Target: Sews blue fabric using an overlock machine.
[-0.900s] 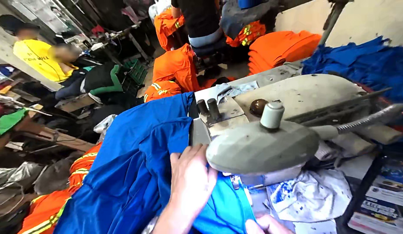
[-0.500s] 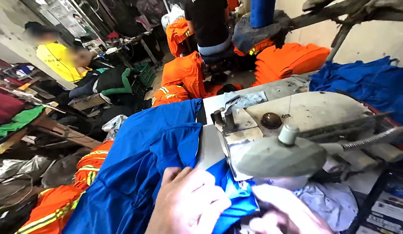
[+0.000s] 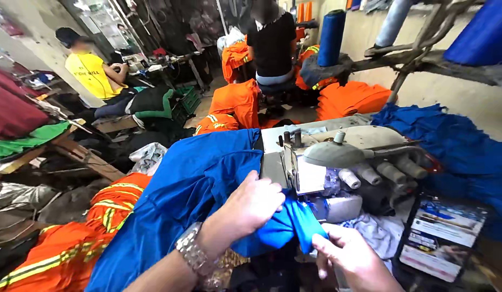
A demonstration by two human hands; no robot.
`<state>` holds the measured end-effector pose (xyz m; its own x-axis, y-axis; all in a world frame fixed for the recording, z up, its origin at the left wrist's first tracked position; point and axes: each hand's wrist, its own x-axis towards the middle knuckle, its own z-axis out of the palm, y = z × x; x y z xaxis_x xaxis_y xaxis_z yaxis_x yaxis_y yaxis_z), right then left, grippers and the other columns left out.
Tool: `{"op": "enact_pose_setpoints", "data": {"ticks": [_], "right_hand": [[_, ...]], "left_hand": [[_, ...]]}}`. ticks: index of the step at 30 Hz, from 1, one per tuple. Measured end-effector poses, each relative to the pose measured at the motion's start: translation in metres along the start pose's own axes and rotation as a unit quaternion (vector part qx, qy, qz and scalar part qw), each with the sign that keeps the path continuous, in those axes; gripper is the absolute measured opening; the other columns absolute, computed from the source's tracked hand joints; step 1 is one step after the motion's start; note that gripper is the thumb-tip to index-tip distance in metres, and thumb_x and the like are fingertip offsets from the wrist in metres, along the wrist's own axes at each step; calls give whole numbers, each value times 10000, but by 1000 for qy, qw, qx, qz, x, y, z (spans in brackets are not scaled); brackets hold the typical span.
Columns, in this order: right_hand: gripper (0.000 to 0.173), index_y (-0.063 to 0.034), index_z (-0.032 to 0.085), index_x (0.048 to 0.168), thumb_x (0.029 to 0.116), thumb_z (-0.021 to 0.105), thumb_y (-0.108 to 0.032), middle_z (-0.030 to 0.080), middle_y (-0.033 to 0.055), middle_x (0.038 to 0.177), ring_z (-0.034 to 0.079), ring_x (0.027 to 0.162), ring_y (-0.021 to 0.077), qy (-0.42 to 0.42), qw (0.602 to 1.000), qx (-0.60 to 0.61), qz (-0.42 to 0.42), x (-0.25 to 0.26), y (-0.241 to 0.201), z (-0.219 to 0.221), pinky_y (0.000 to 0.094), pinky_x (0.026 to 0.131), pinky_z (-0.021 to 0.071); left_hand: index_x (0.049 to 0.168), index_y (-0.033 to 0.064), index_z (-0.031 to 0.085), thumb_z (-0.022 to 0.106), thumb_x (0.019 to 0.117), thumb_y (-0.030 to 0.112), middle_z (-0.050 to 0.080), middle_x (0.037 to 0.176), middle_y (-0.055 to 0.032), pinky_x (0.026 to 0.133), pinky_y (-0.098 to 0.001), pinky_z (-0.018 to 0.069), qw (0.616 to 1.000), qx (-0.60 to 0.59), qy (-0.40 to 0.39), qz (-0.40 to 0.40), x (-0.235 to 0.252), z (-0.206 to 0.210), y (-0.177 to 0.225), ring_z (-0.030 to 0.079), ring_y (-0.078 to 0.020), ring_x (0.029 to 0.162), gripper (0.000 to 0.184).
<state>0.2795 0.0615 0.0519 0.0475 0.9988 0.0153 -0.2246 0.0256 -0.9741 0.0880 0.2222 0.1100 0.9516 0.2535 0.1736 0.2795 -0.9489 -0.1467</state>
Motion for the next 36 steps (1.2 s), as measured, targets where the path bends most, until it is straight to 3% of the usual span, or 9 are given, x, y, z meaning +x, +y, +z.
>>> {"op": "enact_pose_setpoints", "data": {"ticks": [5,8,12,17,20,23,26,29,36], "right_hand": [[222,-96,749,1002,1004,648,-293,736,-2,860,701,731,84,25,990,-61,-129,22,-13,-7,256,640,606],[204,-106,745,1042,990,663,-287,731,-11,879,696,741,78,-58,987,-127,-82,42,-26,-4,252,675,608],[349,-121,695,984,947,686,-467,680,-33,827,650,682,55,-161,959,-233,-4,43,-36,-2,251,597,563],[288,-103,711,1112,949,722,-339,745,6,953,716,767,120,-84,985,-148,-6,0,-25,18,323,653,625],[284,-42,695,1170,916,755,-154,769,27,1027,748,905,132,-16,995,-99,-21,-29,-5,31,363,838,647],[179,-49,693,1070,930,709,-159,733,21,944,716,821,88,-40,986,-146,-70,-19,5,24,312,741,630],[230,-61,739,1106,987,641,-231,739,26,1009,701,901,58,-48,935,-286,-205,14,-2,5,253,792,608],[202,-133,781,1050,985,605,-210,743,-12,1051,656,1006,98,-47,878,-384,-281,44,-5,-13,305,881,530],[291,-5,699,965,1027,635,-282,678,75,882,650,791,88,-138,952,-183,-203,15,29,-12,259,716,558]], "left_hand": [[921,136,737,604,1001,229,713,1036,53,863,-343,475,957,-275,-68,63,-5,-49,-7,625,-84,995,181],[1000,33,720,593,1033,163,695,926,-17,749,-188,526,898,-423,-113,51,-6,-63,-4,627,-20,821,185],[931,112,709,593,1020,181,637,842,38,695,-218,513,959,-280,-53,16,-8,-68,-1,600,-34,764,162],[955,146,727,644,963,154,678,861,23,664,-323,566,986,-139,71,55,14,-49,28,670,-111,794,84],[1222,106,663,656,983,203,657,1165,-85,733,-434,598,970,-203,-75,111,23,-46,42,686,-226,982,258],[961,29,675,667,984,282,664,867,-142,666,-556,520,946,-171,-267,74,38,-68,48,677,-338,820,254],[738,96,693,746,900,354,615,652,-47,550,-464,491,967,-85,-222,87,48,-83,29,643,-233,641,309],[859,131,767,733,928,248,670,754,-21,650,-444,517,945,-125,-287,96,59,-105,20,659,-193,742,141],[812,129,721,787,855,381,628,675,-11,548,-425,511,963,-78,-217,137,47,-69,3,654,-195,650,264]]}}
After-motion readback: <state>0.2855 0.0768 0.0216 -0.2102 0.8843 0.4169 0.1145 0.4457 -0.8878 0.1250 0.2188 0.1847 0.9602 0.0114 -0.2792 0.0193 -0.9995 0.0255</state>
